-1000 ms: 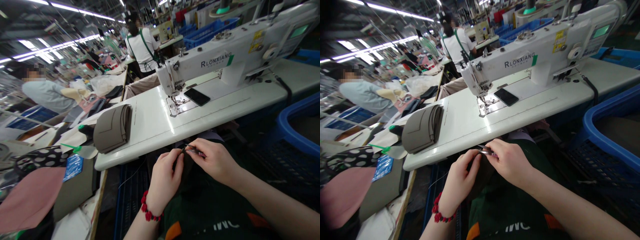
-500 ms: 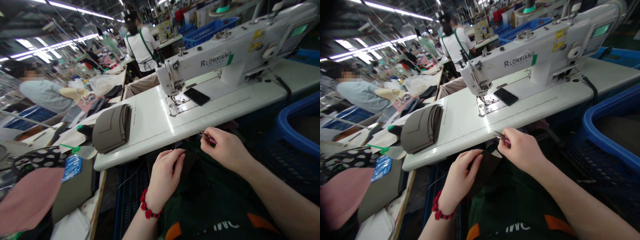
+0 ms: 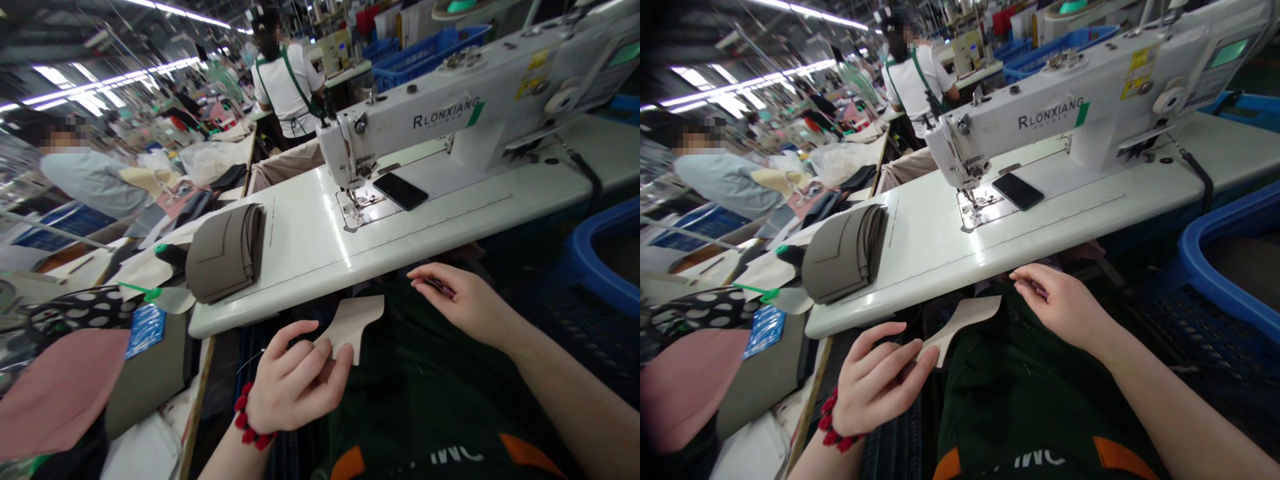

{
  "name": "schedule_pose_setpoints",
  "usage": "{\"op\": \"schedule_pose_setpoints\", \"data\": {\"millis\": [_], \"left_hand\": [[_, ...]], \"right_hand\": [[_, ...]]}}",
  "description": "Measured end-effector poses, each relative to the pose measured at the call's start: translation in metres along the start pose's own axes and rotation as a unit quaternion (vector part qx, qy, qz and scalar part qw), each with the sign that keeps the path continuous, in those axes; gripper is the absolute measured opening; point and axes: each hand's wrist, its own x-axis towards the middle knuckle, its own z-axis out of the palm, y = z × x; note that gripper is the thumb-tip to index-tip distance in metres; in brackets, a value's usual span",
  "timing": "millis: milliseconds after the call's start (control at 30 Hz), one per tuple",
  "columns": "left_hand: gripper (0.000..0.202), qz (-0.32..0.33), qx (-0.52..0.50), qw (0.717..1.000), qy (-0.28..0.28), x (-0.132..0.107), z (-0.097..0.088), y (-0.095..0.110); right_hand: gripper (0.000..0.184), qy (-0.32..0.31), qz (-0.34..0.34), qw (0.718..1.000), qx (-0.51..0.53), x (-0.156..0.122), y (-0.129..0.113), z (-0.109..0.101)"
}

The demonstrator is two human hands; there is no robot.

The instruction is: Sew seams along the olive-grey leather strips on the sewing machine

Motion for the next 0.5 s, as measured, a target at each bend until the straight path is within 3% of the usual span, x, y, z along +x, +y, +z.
{"op": "schedule_pose_setpoints", "data": {"millis": [167,267,400,500], "left_hand": [[0.027,-0.009,-0.037,0.999,-0.022,0.002,-0.006,-0.019],[0.034,-0.079,-0.053,0.995,0.01,0.013,-0.026,-0.05],[0.022,-0.201,0.004,0.977,0.073,0.048,-0.049,-0.102],[0.013,-0.248,-0.016,0.968,0.041,0.083,-0.027,-0.143]], "right_hand": [[0.043,-0.171,-0.032,0.959,0.224,0.001,-0.037,0.04],[0.023,-0.175,-0.015,0.949,0.262,0.01,-0.044,0.065],[0.032,-0.178,0.055,0.942,0.278,0.014,-0.043,0.077],[0.03,-0.172,0.1,0.934,0.298,0.012,-0.042,0.077]]}}
